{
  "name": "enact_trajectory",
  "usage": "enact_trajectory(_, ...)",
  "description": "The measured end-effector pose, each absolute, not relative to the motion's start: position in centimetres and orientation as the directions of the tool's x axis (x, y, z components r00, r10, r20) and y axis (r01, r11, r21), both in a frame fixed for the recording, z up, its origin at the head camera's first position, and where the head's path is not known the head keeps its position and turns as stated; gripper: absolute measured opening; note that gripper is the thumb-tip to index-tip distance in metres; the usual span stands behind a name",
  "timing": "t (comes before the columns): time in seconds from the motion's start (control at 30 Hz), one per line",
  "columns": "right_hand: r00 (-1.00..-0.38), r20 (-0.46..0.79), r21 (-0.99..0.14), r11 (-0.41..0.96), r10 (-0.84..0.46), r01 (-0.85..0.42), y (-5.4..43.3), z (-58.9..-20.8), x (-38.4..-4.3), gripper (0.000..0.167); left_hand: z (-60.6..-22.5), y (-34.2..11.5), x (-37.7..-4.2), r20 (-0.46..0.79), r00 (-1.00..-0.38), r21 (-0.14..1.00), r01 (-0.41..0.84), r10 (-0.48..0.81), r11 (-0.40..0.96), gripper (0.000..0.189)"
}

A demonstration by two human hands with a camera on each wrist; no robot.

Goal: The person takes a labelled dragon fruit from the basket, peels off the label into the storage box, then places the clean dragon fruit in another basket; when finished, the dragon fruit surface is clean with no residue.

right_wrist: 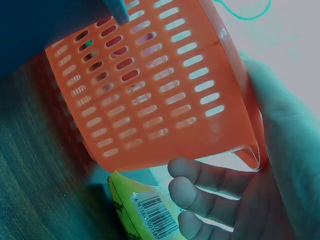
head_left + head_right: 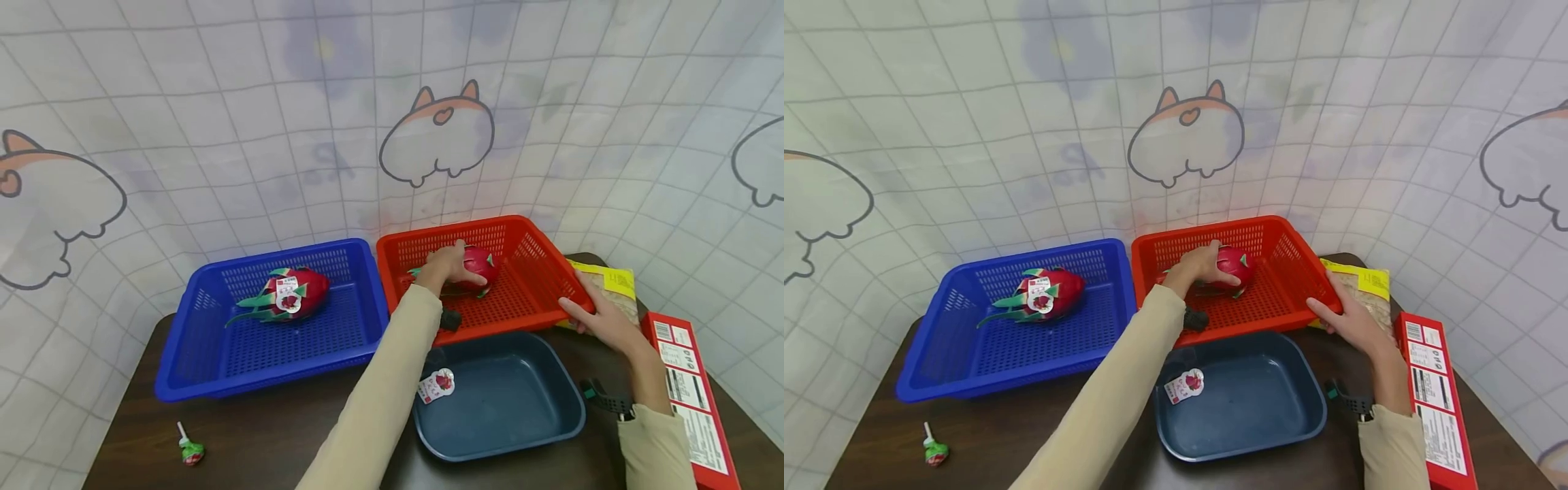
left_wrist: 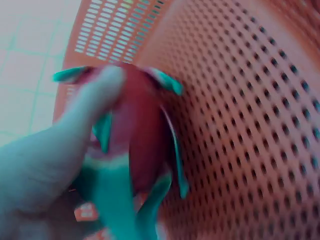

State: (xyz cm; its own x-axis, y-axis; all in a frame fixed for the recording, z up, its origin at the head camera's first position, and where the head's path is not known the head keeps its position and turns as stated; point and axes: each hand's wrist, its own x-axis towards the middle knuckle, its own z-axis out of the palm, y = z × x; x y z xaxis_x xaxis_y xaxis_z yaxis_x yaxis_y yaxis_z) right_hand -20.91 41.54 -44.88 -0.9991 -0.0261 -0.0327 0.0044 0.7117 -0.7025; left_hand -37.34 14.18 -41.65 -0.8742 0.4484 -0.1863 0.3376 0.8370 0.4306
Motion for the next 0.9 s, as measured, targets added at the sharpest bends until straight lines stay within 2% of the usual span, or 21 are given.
enact_trajectory(0.17,-0.999,-0.032,-0.712,0.702,-0.028,0.003,41.3,-45.2,-20.9,0.080,-41.6,13.3,-36.8,-0.258,-0.872,0.422,0.286,0.416,0.860,0.087)
enact_trajectory(0.3,-0.999,-0.033,-0.715,0.699,-0.030,0.003,41.2,-45.2,-21.0,0.080,-40.4,13.1,-36.6,-0.326,-0.853,0.327,0.303,0.408,0.895,0.098)
enact_trajectory(0.4,-0.999,-0.031,-0.717,0.697,-0.024,0.006,41.3,-45.2,-20.8,0.079,-39.1,13.3,-36.5,-0.346,-0.836,0.236,0.362,0.426,0.902,0.103)
enact_trajectory(0.53,-0.999,-0.037,-0.716,0.698,-0.024,0.009,41.2,-45.4,-20.6,0.079,-37.5,13.4,-35.5,-0.307,-0.828,0.098,0.462,0.469,0.881,0.104)
enact_trajectory(0.7,-0.999,-0.026,-0.707,0.708,-0.029,-0.002,41.3,-45.3,-20.4,0.079,-36.9,13.3,-32.5,-0.249,-0.735,-0.059,0.662,0.631,0.747,0.102)
enact_trajectory(0.77,-0.999,-0.015,-0.703,0.711,-0.029,-0.010,41.3,-45.2,-20.5,0.078,-36.9,12.9,-31.5,-0.240,-0.701,-0.058,0.701,0.672,0.711,0.101)
enact_trajectory(0.9,-1.000,-0.014,-0.698,0.716,-0.028,-0.010,41.2,-45.0,-20.7,0.079,-36.9,11.4,-30.4,-0.243,-0.674,-0.036,0.725,0.697,0.688,0.098)
